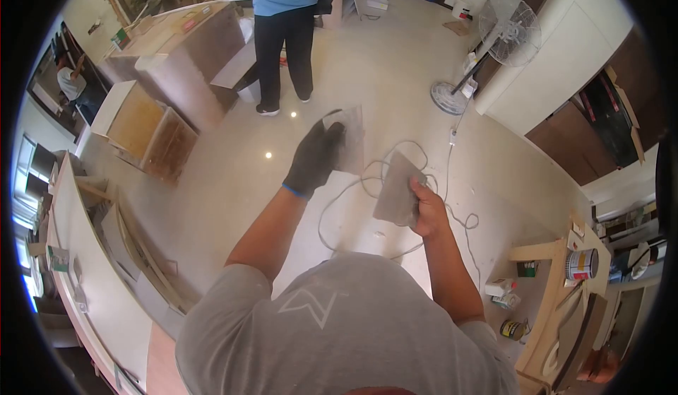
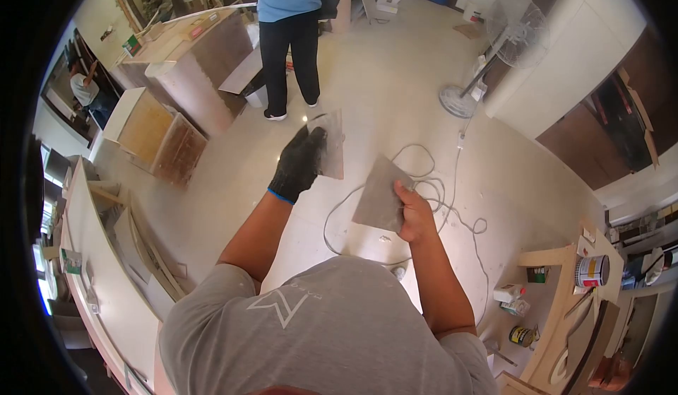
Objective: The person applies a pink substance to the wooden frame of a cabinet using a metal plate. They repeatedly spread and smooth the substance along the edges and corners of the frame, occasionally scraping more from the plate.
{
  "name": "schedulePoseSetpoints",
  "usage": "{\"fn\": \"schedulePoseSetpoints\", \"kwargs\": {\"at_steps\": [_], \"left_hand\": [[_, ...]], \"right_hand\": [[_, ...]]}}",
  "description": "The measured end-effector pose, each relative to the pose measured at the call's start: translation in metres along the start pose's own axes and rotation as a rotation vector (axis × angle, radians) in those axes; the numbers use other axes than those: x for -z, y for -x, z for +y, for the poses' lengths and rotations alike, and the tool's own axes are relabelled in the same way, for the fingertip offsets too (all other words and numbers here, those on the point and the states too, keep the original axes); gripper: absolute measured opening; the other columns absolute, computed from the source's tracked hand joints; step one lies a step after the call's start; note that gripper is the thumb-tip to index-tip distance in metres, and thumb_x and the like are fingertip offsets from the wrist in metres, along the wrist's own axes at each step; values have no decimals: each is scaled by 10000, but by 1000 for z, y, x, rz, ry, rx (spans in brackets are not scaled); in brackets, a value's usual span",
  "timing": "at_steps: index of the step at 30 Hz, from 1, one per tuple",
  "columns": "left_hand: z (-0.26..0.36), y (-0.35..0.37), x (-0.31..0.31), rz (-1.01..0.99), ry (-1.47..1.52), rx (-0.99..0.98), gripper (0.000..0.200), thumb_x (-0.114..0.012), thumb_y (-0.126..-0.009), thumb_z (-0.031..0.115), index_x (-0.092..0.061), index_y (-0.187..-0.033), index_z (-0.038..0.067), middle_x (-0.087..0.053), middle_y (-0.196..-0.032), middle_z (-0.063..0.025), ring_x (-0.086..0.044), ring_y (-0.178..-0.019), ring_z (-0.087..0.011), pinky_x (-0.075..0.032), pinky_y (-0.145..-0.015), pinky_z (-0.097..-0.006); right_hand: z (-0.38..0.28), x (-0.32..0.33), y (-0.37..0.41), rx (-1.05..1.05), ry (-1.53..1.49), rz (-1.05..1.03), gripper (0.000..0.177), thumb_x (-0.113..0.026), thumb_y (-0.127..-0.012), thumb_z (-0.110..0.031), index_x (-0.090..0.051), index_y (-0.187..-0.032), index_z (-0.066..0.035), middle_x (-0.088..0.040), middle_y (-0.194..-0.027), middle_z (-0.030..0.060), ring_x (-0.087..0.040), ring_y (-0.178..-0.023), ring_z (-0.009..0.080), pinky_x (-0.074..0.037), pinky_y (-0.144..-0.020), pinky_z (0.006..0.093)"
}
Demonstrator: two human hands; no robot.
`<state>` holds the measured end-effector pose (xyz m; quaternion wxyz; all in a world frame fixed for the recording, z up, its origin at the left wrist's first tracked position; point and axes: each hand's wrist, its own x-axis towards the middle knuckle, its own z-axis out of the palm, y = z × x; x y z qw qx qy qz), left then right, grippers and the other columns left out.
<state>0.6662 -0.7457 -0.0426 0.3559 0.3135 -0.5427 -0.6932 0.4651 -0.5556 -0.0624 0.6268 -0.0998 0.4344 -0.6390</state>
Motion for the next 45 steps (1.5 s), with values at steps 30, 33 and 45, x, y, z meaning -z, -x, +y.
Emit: {"fn": "schedulePoseSetpoints", "kwargs": {"at_steps": [30, 33, 45], "left_hand": [[-31, 36, -141, -648, -1112, -1012, 580, -682, -706, 4, -665, -1266, 152, -666, -1242, -41, -601, -999, -266, -444, -942, -417], [-48, 27, -183, -681, -1020, -1183, 588, -710, -698, 48, -651, -1277, 127, -673, -1236, -52, -608, -991, -275, -445, -936, -429], [-39, -8, -399, -917, -25, -341, 430, -578, -981, 72, -521, -1401, 5, -681, -1141, -128, -685, -959, -220, -563, -853, -342]], "right_hand": [[-19, 48, 70, 884, 85, 678, 342, -522, -1045, -145, -508, -1350, 10, -628, -1276, 124, -629, -1111, 206, -514, -957, 343], [-13, 79, 88, 909, 232, 742, 298, -508, -1048, -174, -598, -1263, 13, -699, -1118, 99, -642, -1018, 171, -498, -886, 299], [-42, 184, 223, 580, -301, 807, 367, -597, -989, -248, -596, -1234, 26, -693, -1086, 161, -706, -940, 284, -582, -821, 396]]}}
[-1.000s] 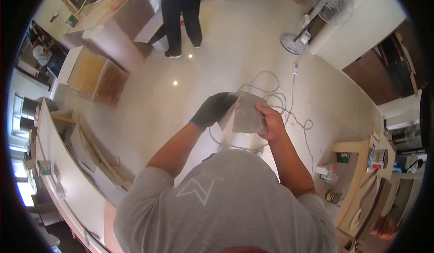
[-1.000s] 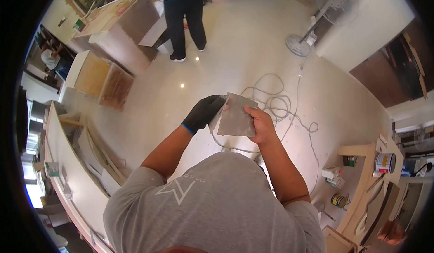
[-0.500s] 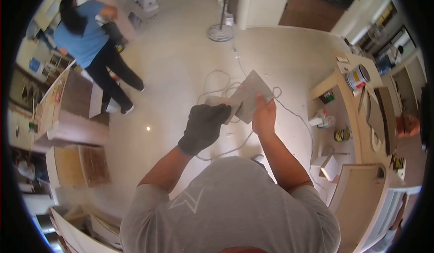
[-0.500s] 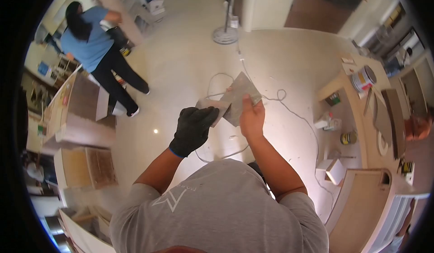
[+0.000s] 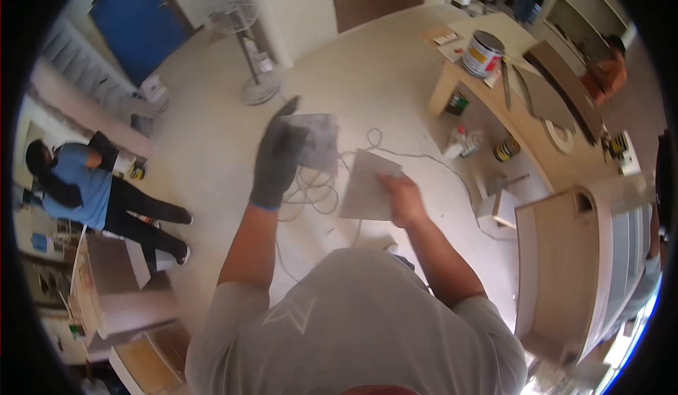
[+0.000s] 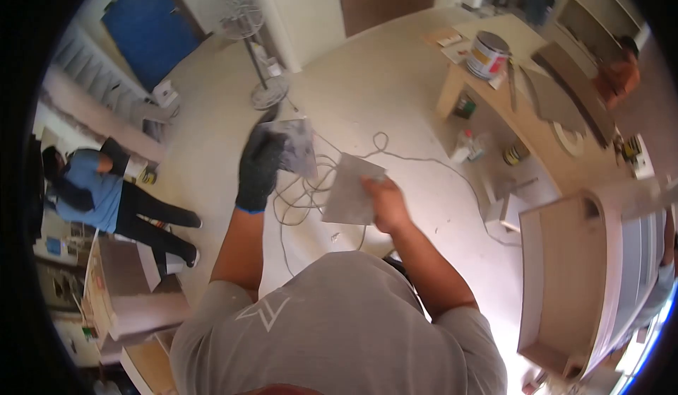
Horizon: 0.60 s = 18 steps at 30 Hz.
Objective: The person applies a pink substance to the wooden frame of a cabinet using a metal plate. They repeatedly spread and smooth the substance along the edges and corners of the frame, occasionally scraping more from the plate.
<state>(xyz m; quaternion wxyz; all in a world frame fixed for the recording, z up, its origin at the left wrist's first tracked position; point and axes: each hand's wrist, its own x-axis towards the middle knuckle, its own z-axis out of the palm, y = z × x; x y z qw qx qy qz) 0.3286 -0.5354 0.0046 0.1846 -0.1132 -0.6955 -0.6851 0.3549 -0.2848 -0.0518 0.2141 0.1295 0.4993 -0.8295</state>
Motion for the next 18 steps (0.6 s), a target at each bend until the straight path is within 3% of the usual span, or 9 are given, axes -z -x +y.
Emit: {"fn": "schedulePoseSetpoints", "kwargs": {"at_steps": [2, 3, 6, 7, 8, 9, 13, 16, 18], "left_hand": [[-9, -14, -16, -117, 512, 430, 472, -572, -1021, 228, -478, -1425, 2, -668, -1139, -118, -696, -885, -209, -591, -791, -343], [-31, -13, -23, -129, 501, 499, 447, -558, -1032, 266, -511, -1412, 36, -668, -1135, -103, -681, -814, -168, -602, -735, -334], [-81, 0, -56, -358, -245, 253, 377, -547, -1027, 301, -616, -1323, 78, -665, -1250, -126, -618, -1124, -261, -470, -1006, -370], [-82, 7, -63, -375, -318, 302, 364, -543, -1025, 313, -651, -1293, 92, -664, -1289, -133, -597, -1227, -292, -426, -1097, -382], [-106, 18, -59, -315, -318, 194, 366, -516, -1034, 348, -683, -1257, 111, -685, -1250, -124, -607, -1209, -289, -442, -1074, -391], [-71, 20, -57, -232, -292, 533, 391, -540, -1016, 391, -680, -1260, 120, -699, -1210, -127, -621, -1182, -289, -477, -1024, -401], [-39, 68, -5, -205, -662, 425, 554, -651, -903, 490, -637, -1308, 112, -677, -1248, -175, -626, -1188, -317, -501, -994, -410], [-31, 123, 38, -65, -856, 657, 707, -720, -806, 510, -592, -1361, 91, -650, -1301, -190, -614, -1214, -343, -488, -1018, -424], [-17, 164, 49, 108, -714, 760, 592, -696, -887, 492, -633, -1317, 90, -659, -1222, -229, -647, -1116, -363, -504, -979, -432]], "right_hand": [[-9, 35, -25, -135, -118, -130, 343, -597, -978, -207, -604, -1222, 34, -694, -1094, 155, -709, -951, 276, -592, -844, 411], [-15, 43, -28, -183, -135, -157, 351, -605, -979, -205, -597, -1237, 34, -693, -1109, 148, -706, -950, 269, -594, -840, 406], [-23, 38, -35, -195, -112, -234, 387, -605, -979, -195, -579, -1284, 41, -686, -1181, 158, -688, -1047, 279, -573, -913, 423], [-25, 42, -42, -225, -148, -320, 395, -598, -981, -197, -576, -1302, 32, -680, -1209, 163, -679, -1080, 291, -558, -946, 437], [-25, 43, -52, -263, -189, -395, 403, -590, -984, -200, -573, -1319, 24, -673, -1237, 169, -670, -1112, 303, -543, -978, 450], [-22, 41, -60, -308, -209, -458, 405, -585, -989, -211, -574, -1325, 15, -671, -1251, 164, -666, -1124, 308, -536, -990, 458], [3, 22, -82, -429, -164, -584, 417, -576, -1000, -224, -561, -1356, -8, -665, -1282, 136, -639, -1178, 280, -500, -1036, 425], [1, -22, -93, -363, -204, -586, 406, -574, -1005, -242, -571, -1353, -31, -659, -1303, 105, -631, -1189, 266, -501, -1029, 412], [-19, -53, -103, -338, -157, -640, 403, -537, -1020, -224, -554, -1379, -42, -643, -1322, 109, -626, -1188, 271, -493, -1034, 417]]}}
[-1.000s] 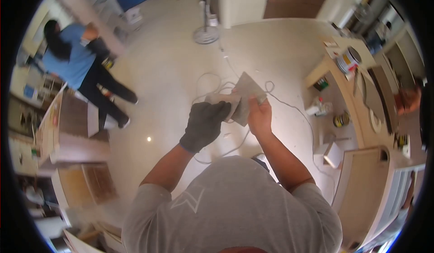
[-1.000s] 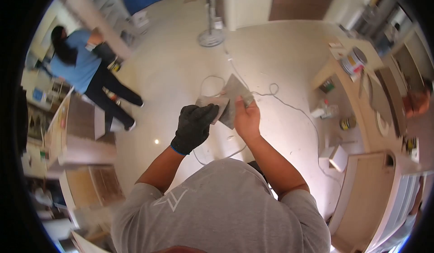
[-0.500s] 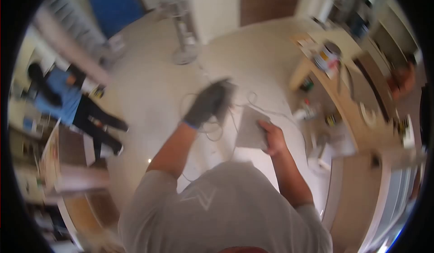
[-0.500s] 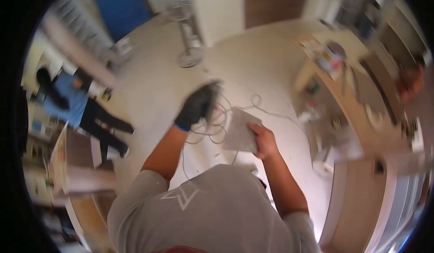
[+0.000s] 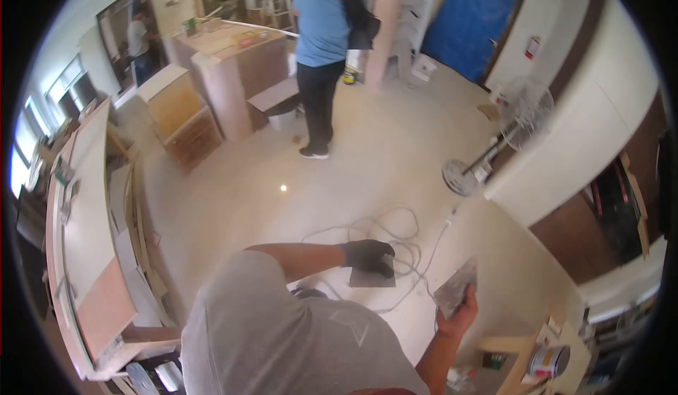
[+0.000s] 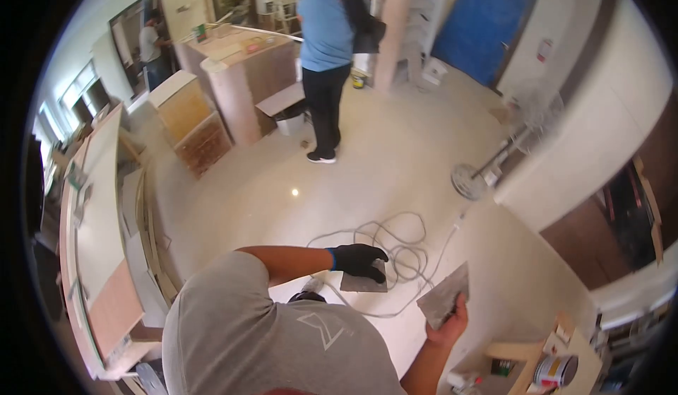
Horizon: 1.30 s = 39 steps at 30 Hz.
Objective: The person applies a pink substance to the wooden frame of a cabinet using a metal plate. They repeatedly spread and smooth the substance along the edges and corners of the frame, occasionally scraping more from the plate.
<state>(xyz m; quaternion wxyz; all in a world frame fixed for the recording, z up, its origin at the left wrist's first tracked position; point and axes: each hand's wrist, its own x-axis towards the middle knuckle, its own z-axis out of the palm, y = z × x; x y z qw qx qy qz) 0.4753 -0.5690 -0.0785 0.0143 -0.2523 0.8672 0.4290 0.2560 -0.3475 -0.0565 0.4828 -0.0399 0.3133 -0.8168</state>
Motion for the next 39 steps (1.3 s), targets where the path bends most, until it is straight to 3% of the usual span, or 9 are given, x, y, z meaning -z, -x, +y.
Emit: {"fn": "schedulePoseSetpoints", "kwargs": {"at_steps": [3, 8, 14, 20, 23, 27, 29, 33, 39], "left_hand": [[-46, 12, 12, 425, -81, -231, 402, -654, -931, 294, -663, -1282, 100, -674, -1164, -209, -661, -1029, -365, -526, -909, -449], [-16, 70, 74, 451, -404, -531, 388, -648, -820, 114, -695, -1205, 116, -706, -1119, -101, -670, -987, -287, -519, -814, -413], [-108, 135, 186, 747, -389, -471, 456, -677, -786, 57, -696, -1235, 139, -715, -1166, -71, -656, -925, -273, -514, -813, -401], [-249, 254, 290, 701, 1028, -378, 251, -577, -993, 140, -705, -1135, -24, -734, -1140, -99, -672, -1085, -231, -525, -916, -394], [-415, 295, 277, 1285, -431, 604, 285, -618, -957, 233, -692, -1027, -33, -733, -932, -216, -713, -868, -349, -550, -781, -400], [-449, 320, 213, 1551, 390, 806, 334, -621, -954, 294, -647, -1051, -25, -704, -904, -206, -707, -886, -334, -565, -765, -431], [-455, 296, 176, 1566, 1202, 371, 401, -719, -919, 199, -542, -1201, -24, -668, -1028, -122, -676, -878, -212, -591, -677, -345], [-383, 256, 180, 1264, 1468, 88, 354, -656, -942, 108, -543, -1260, 3, -654, -1124, -113, -670, -940, -206, -588, -732, -378], [-402, 262, 231, 1118, -31, 145, 374, -569, -998, 134, -538, -1362, 50, -645, -1201, -57, -609, -1081, -154, -513, -915, -303]], "right_hand": [[21, -44, -31, 101, 131, 61, 431, -531, -1029, -248, -521, -1400, -27, -612, -1336, 151, -620, -1189, 288, -508, -1008, 436], [123, -100, -67, 233, 474, 367, 471, -550, -1033, -320, -527, -1342, 35, -619, -1273, 164, -635, -1102, 296, -512, -965, 413], [245, -181, -73, 222, 1531, -487, 325, -517, -1041, -213, -627, -1252, 9, -699, -1090, 104, -652, -984, 210, -512, -863, 339], [324, -224, -134, -2, 1113, -476, 316, -547, -1036, -213, -606, -1250, 12, -683, -1067, 51, -613, -972, 135, -492, -871, 298], [345, -245, -143, -12, 1211, -464, 332, -540, -1020, -204, -598, -1243, 34, -706, -1051, 105, -649, -966, 208, -498, -895, 350], [388, -283, -144, 491, 1630, -891, 387, -498, -1000, -200, -594, -1307, 15, -682, -1030, 267, -653, -961, 433, -521, -847, 474], [418, -306, -139, 510, 1744, -1005, 408, -509, -1000, -217, -571, -1341, -3, -679, -991, 233, -636, -924, 417, -512, -819, 491], [486, -347, -124, 619, 1662, -1348, 437, -591, -943, -154, -559, -1373, -85, -650, -1110, 167, -592, -989, 378, -509, -846, 467], [536, -393, -134, 743, 1547, -1495, 456, -630, -929, -179, -564, -1375, -111, -579, -1058, 143, -565, -1001, 379, -507, -835, 460]]}}
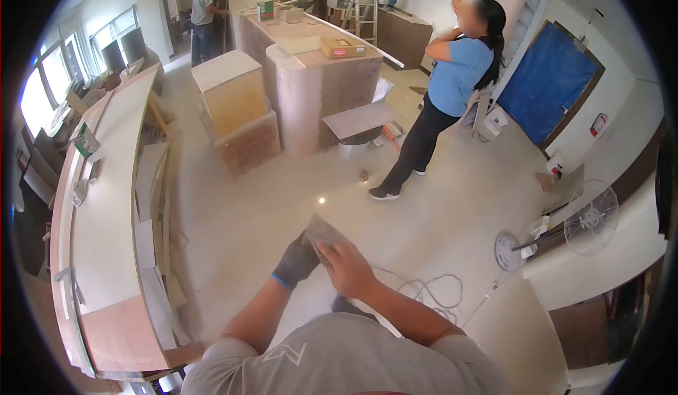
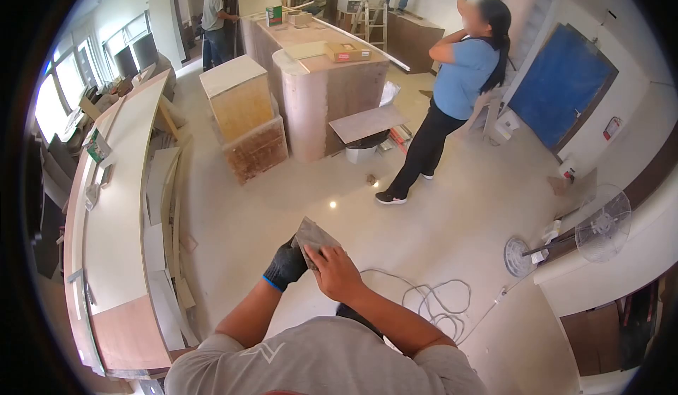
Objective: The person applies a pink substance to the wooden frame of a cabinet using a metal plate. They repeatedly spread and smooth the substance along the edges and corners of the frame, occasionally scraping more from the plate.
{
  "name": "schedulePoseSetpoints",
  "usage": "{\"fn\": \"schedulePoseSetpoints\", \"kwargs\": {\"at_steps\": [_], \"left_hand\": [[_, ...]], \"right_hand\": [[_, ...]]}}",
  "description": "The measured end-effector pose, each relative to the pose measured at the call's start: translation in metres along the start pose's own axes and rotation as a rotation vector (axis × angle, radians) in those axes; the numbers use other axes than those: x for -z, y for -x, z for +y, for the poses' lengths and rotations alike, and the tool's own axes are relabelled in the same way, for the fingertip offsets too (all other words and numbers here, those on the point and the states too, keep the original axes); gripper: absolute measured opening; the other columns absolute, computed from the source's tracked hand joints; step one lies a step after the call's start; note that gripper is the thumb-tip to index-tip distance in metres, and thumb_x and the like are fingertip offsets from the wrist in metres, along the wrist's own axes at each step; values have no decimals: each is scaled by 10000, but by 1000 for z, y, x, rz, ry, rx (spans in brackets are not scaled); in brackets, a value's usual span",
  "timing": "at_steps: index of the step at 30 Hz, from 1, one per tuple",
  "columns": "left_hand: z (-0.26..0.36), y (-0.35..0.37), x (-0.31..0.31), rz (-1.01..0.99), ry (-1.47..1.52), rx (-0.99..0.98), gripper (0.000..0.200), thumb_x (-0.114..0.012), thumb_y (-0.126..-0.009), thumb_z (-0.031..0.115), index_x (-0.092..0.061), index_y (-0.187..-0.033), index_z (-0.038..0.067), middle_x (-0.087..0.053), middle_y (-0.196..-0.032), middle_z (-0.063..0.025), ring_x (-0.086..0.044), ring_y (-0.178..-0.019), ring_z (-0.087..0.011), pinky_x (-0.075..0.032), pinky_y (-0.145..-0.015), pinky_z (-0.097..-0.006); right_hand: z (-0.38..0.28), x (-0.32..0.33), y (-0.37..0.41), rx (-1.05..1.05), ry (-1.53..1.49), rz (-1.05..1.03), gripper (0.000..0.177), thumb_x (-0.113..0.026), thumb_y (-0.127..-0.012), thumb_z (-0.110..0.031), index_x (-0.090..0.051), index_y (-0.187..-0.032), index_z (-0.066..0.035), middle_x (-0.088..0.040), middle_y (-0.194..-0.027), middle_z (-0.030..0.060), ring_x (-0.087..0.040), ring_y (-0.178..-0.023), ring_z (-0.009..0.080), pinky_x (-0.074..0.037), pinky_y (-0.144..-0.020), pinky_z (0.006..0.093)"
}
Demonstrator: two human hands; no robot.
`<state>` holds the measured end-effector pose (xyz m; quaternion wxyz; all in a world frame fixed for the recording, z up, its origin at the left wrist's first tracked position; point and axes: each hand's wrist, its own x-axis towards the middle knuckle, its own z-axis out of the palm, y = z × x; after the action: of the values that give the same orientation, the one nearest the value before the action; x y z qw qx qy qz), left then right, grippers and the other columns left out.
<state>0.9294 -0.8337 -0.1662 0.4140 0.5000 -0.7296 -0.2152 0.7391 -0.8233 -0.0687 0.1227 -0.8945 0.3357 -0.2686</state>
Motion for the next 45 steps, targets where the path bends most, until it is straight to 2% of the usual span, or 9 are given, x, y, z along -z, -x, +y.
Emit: {"fn": "schedulePoseSetpoints", "kwargs": {"at_steps": [1, 3, 10, 13, 19, 23, 24, 27, 45], "left_hand": [[-7, -9, 4, -30, 7, 10, 390, -568, -998, 129, -531, -1378, 52, -643, -1214, -56, -602, -1098, -154, -503, -938, -302], [13, -41, 17, -56, 825, 461, 422, -572, -994, 117, -514, -1407, 58, -636, -1250, -65, -595, -1131, -165, -488, -970, -313], [23, -164, 32, -69, 23, 67, 382, -576, -976, 200, -535, -1324, 50, -617, -1237, -222, -626, -1080, -380, -502, -961, -416], [9, -199, 31, -82, -67, 185, 382, -582, -978, 206, -537, -1327, 56, -621, -1230, -208, -630, -1082, -366, -502, -966, -420], [-20, -221, 45, -81, 61, 143, 454, -504, -1006, 155, -454, -1440, 29, -578, -1288, -248, -552, -1165, -435, -460, -993, -449], [-60, -274, 88, 102, 541, 386, 386, -525, -1010, 86, -502, -1386, 2, -654, -1219, -78, -622, -1103, -209, -498, -923, -396], [-68, -287, 93, 64, 520, 447, 338, -567, -981, 113, -547, -1304, 18, -663, -1149, -86, -651, -1019, -242, -513, -869, -399], [-95, -315, 85, -134, -72, -57, 333, -605, -937, 143, -563, -1249, 36, -658, -1114, -135, -646, -990, -320, -514, -866, -409], [-143, -388, 124, -466, 103, -134, 588, -495, -957, 123, -343, -1508, -17, -591, -1301, -260, -617, -1118, -419, -508, -944, -456]], "right_hand": [[4, 2, -10, 1, -21, 12, 453, -630, -931, -181, -566, -1373, -107, -580, -1058, 149, -567, -995, 379, -505, -837, 460], [19, 1, -33, -49, -81, 43, 435, -618, -943, -180, -569, -1368, -99, -582, -1081, 158, -573, -994, 381, -504, -837, 457], [92, 7, -121, -165, -280, 266, 387, -558, -994, -188, -571, -1360, -61, -603, -1095, 183, -601, -980, 381, -497, -852, 442], [117, 13, -156, -256, -429, 306, 372, -515, -1037, -208, -579, -1360, -34, -609, -1057, 182, -612, -971, 370, -504, -863, 422], [173, 3, -226, -261, -455, 292, 381, -477, -1062, -228, -568, -1367, -18, -610, -1028, 182, -615, -950, 345, -499, -840, 395], [174, 4, -257, -155, -439, 443, 380, -481, -1060, -236, -568, -1378, -46, -604, -1046, 172, -613, -930, 333, -496, -832, 391], [165, 1, -264, -120, -430, 428, 384, -482, -1059, -239, -567, -1380, -47, -600, -1054, 167, -607, -959, 329, -491, -843, 392], [151, -18, -291, -170, -305, 388, 388, -486, -1057, -241, -565, -1378, -38, -598, -1064, 164, -606, -967, 324, -490, -851, 386], [177, -58, -346, -719, -520, 716, 498, -406, -1097, -372, -569, -1352, 24, -610, -1044, 129, -593, -967, 231, -459, -908, 350]]}}
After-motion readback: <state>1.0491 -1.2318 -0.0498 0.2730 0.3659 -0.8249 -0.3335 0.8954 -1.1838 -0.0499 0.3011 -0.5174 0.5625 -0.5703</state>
